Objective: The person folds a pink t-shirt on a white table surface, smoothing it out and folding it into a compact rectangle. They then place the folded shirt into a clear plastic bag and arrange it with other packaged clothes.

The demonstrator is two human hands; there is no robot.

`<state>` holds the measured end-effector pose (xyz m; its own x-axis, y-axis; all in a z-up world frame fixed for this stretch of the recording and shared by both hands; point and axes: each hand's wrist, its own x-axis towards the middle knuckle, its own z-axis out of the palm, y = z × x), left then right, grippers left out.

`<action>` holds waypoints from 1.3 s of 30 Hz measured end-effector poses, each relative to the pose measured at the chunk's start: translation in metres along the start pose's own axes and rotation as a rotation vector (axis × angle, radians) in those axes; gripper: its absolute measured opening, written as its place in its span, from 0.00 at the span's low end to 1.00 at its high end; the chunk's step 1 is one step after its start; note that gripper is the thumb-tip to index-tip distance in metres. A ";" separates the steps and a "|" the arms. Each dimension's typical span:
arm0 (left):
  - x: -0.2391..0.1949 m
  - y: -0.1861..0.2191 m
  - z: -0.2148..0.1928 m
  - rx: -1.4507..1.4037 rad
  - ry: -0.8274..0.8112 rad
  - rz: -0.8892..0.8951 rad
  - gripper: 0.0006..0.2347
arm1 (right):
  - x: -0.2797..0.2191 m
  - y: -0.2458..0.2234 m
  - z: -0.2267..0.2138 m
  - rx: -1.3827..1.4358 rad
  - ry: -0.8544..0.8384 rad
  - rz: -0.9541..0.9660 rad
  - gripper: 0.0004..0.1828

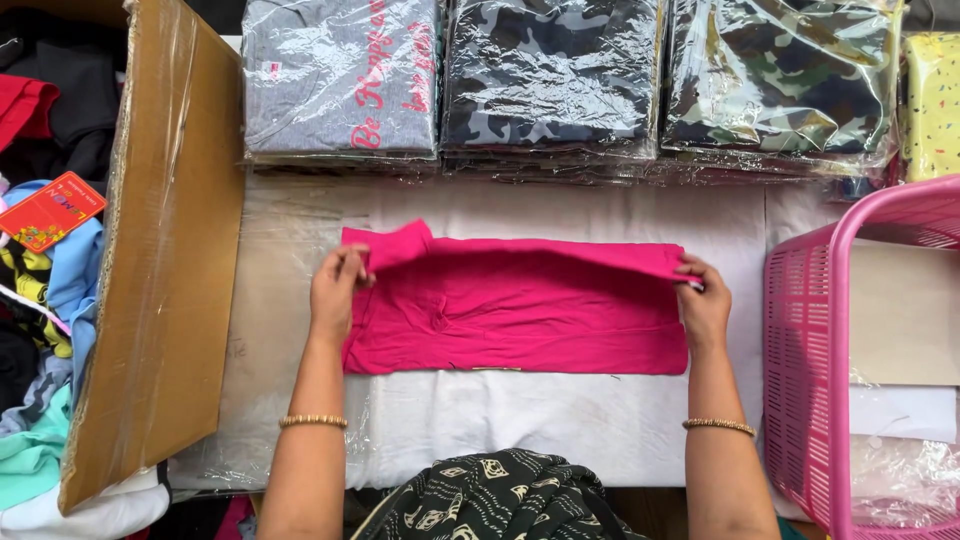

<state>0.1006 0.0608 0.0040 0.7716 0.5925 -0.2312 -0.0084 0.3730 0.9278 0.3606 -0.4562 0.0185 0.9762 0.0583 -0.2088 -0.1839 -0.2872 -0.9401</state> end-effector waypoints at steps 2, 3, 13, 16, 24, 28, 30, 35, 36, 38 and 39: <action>-0.018 0.009 0.000 0.091 0.011 -0.111 0.08 | -0.008 0.022 -0.008 -0.036 -0.017 -0.004 0.11; -0.029 0.013 0.000 0.182 0.024 -0.227 0.09 | -0.012 0.034 -0.011 -0.075 -0.034 -0.005 0.14; 0.016 -0.067 -0.056 0.440 0.331 -0.147 0.08 | -0.007 0.044 0.001 0.032 0.113 0.171 0.12; 0.039 -0.064 -0.039 0.779 0.367 -0.022 0.13 | -0.004 0.043 0.009 0.001 0.123 0.096 0.14; 0.047 -0.043 -0.006 0.634 0.414 -0.014 0.15 | 0.001 0.039 0.009 -0.043 0.177 0.131 0.21; 0.044 -0.010 0.017 0.541 0.346 -0.167 0.30 | 0.020 0.047 0.012 -0.024 0.171 0.095 0.19; 0.056 -0.040 -0.005 0.319 0.051 -0.101 0.26 | 0.029 0.036 0.018 -0.068 0.174 0.066 0.19; 0.065 -0.053 -0.014 0.342 0.133 -0.222 0.15 | 0.046 0.037 0.020 -0.382 0.114 0.052 0.12; 0.065 -0.052 -0.014 0.264 0.257 -0.218 0.16 | 0.049 0.041 0.019 -0.376 0.162 0.081 0.08; 0.062 -0.042 -0.004 0.327 0.237 -0.200 0.17 | 0.044 0.031 0.024 -0.442 0.167 0.083 0.09; 0.060 -0.036 0.000 0.390 0.216 -0.180 0.19 | 0.042 0.027 0.027 -0.505 0.174 0.084 0.10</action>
<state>0.1471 0.0830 -0.0435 0.5886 0.6934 -0.4156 0.3847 0.2120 0.8984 0.3931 -0.4355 -0.0225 0.9729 -0.1315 -0.1902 -0.2263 -0.7103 -0.6666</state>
